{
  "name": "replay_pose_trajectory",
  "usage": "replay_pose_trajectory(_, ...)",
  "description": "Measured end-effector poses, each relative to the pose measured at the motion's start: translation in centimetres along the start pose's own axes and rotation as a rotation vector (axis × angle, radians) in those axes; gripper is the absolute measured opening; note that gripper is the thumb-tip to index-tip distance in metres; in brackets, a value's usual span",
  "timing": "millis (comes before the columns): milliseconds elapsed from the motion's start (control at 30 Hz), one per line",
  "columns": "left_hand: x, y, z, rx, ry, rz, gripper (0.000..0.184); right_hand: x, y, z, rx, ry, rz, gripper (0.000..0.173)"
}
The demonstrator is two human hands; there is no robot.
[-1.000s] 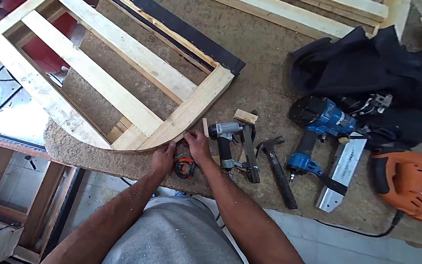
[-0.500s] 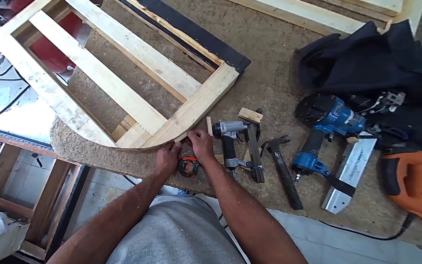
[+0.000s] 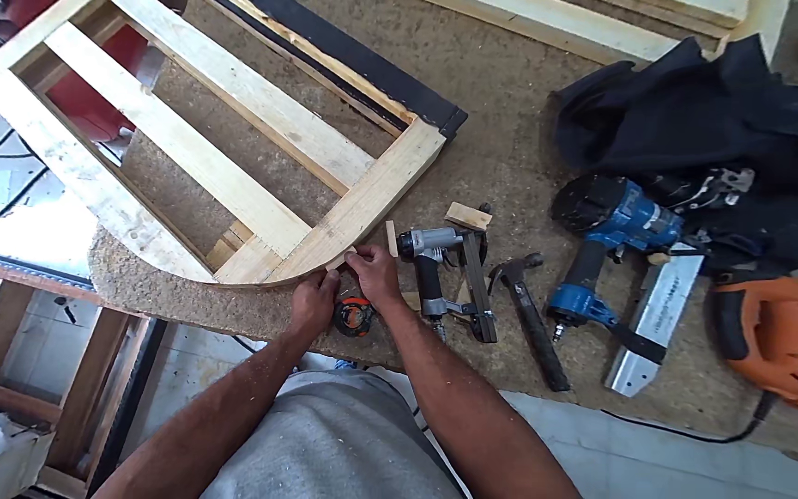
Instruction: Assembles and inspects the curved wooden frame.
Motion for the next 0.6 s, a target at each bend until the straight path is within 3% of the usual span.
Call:
replay_pose_trajectory(100,-0.5,2.7,2.8,0.086,-0.107,-0.25,0.05,-0.1,0.3,-0.3,0.012,-0.018,0.005,0.033)
replay_pose_trajectory(233,-4.6,8.4,5.0,0.465,0.143,-0.531,0.047,-0.1,0.5,-0.5,0.029,-0.04,0.016,0.033)
replay_pose_trajectory(300,-5.7,10.1,3.1,0.562,0.228,-0.642,0.063,0.0,0.5,-0.4,0.043,-0.042,-0.002,0.034)
replay_pose_trajectory(433,-3.7,10.1,-2.1,0.459,0.112,-0.931,0.113,0.1,0.5,-0.5,0.06,-0.038,0.037,0.031)
replay_pose_trajectory(500,-3.1,10.3,-3.1,0.419,0.08,-0.986,0.125,-0.1,0.3,-0.5,0.068,-0.029,0.065,0.03)
replay_pose_trajectory(600,-3.2,10.8,-4.1,0.371,0.089,-1.01,0.126,-0.1,0.1,-0.5,0.085,-0.026,0.066,0.029)
Point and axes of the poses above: each hand's wrist, its own z-axis away from the middle knuckle, its own x-axis out of the palm, y = z × x, the point moved 10 cm from there along -z, towards the middle knuckle, and after that the axes turned 3 degrees about -x, right-handed, at the moved point
